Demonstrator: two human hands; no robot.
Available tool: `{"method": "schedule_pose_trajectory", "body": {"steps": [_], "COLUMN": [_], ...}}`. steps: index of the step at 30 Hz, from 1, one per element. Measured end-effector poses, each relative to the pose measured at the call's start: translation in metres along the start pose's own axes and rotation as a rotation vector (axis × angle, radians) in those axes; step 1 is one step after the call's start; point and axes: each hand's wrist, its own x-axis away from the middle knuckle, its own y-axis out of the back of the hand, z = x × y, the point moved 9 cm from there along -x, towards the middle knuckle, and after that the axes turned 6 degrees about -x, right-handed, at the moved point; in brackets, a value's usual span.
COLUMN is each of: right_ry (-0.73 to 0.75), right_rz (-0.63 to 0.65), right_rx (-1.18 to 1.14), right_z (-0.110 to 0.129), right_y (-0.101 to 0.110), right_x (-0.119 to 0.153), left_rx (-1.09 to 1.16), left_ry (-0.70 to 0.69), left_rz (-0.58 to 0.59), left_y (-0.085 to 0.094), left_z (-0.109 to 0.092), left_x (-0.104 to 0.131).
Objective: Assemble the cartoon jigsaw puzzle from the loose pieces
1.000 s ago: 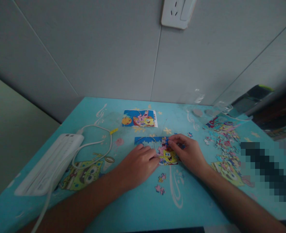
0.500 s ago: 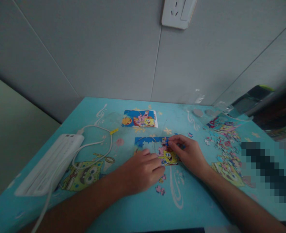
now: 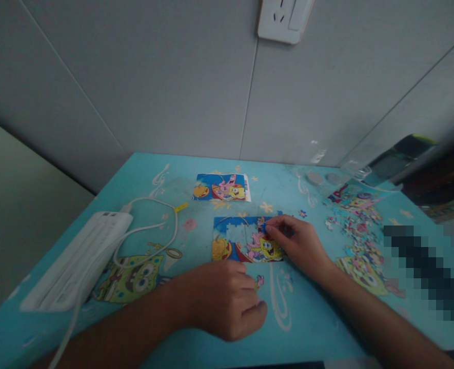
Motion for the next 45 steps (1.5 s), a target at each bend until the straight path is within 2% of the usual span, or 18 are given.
{"method": "schedule_pose_trajectory", "body": {"steps": [2, 4, 8, 11, 21, 26, 32, 45], "right_ry": [0.000, 0.006, 0.021, 0.026, 0.016, -0.056, -0.114, -0.079], "right_rz": [0.007, 0.010, 0.010, 0.014, 0.021, 0.028, 0.064, 0.040], "right_rx": [0.001, 0.010, 0.060, 0.066, 0.020, -0.142, -0.319, -0.166], "right_z": [0.000, 0.000, 0.000, 0.000, -0.001, -0.008, -0.014, -0.011], "right_y": [-0.001, 0.000, 0.001, 0.002, 0.002, 0.000, -0.006, -0.002], "right_x": [0.000, 0.000, 0.001, 0.002, 0.002, 0.002, 0.001, 0.002], "left_rx": [-0.058, -0.151, -0.291, -0.319, -0.281, -0.253, -0.182, -0.017], "left_ry": [0.056, 0.202, 0.590, 0.710, 0.741, 0.720, 0.741, 0.811], "left_rz": [-0.033, -0.041, 0.124, 0.198, 0.206, 0.198, 0.126, 0.032], "left_y": [0.004, 0.005, -0.007, -0.015, -0.023, -0.024, -0.021, -0.021], "left_z": [0.014, 0.040, 0.099, 0.118, 0.120, 0.119, 0.121, 0.132], "left_x": [0.002, 0.008, 0.032, 0.047, 0.054, 0.053, 0.053, 0.058]}}
